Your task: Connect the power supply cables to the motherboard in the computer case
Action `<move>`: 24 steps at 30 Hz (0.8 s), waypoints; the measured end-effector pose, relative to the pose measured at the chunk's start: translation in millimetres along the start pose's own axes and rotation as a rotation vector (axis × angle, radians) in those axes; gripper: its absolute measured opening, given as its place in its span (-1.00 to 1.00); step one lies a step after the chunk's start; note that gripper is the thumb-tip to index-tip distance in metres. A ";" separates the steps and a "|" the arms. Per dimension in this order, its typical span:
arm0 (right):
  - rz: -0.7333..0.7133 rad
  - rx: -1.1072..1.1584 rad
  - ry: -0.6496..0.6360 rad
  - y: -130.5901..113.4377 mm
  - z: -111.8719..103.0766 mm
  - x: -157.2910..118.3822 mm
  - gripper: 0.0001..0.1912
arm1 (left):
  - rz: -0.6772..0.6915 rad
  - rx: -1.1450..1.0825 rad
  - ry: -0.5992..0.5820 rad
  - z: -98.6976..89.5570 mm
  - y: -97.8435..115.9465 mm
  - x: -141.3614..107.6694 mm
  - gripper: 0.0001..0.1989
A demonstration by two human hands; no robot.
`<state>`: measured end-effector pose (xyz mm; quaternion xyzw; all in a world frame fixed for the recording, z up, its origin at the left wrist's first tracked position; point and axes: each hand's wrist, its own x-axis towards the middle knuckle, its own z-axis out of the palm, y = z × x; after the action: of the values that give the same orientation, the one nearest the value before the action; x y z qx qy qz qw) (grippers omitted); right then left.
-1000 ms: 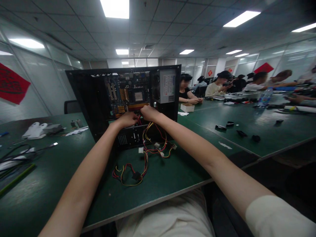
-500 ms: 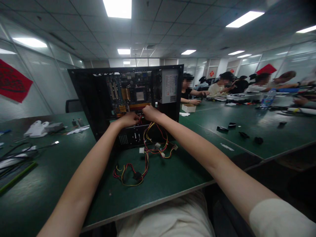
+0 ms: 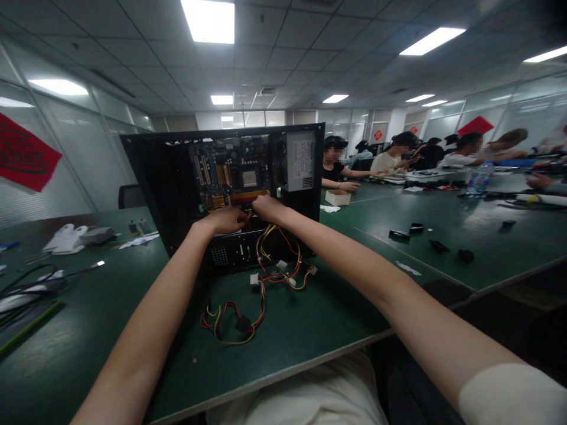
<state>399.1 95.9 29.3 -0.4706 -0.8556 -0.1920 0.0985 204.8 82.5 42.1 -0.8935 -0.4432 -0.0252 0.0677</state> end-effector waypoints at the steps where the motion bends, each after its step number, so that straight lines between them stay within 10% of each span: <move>1: -0.010 -0.001 -0.004 0.4 -0.7 0.1 -0.63 | 0.001 0.007 0.001 0.2 0.4 -0.3 -0.66; 10: -0.018 0.003 0.002 5.5 8.0 2.2 -0.64 | 0.008 0.027 -0.016 -9.6 14.8 -18.3 -0.62; 17: 0.018 0.055 0.008 7.2 18.1 3.6 -0.65 | 0.181 -0.104 0.140 -39.4 48.5 -142.5 -0.64; 20: 0.043 0.076 0.009 9.1 21.9 4.6 -0.63 | -0.061 -0.090 0.208 -50.4 27.0 -225.9 -0.62; 24: 0.051 0.094 0.006 8.5 21.6 2.8 -0.61 | -0.690 0.005 0.281 -44.8 -51.6 -323.4 -0.54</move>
<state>405.1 111.3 12.7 -0.4863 -0.8512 -0.1504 0.1280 -31.5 -148.1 57.6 -0.6792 -0.7048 -0.1676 0.1177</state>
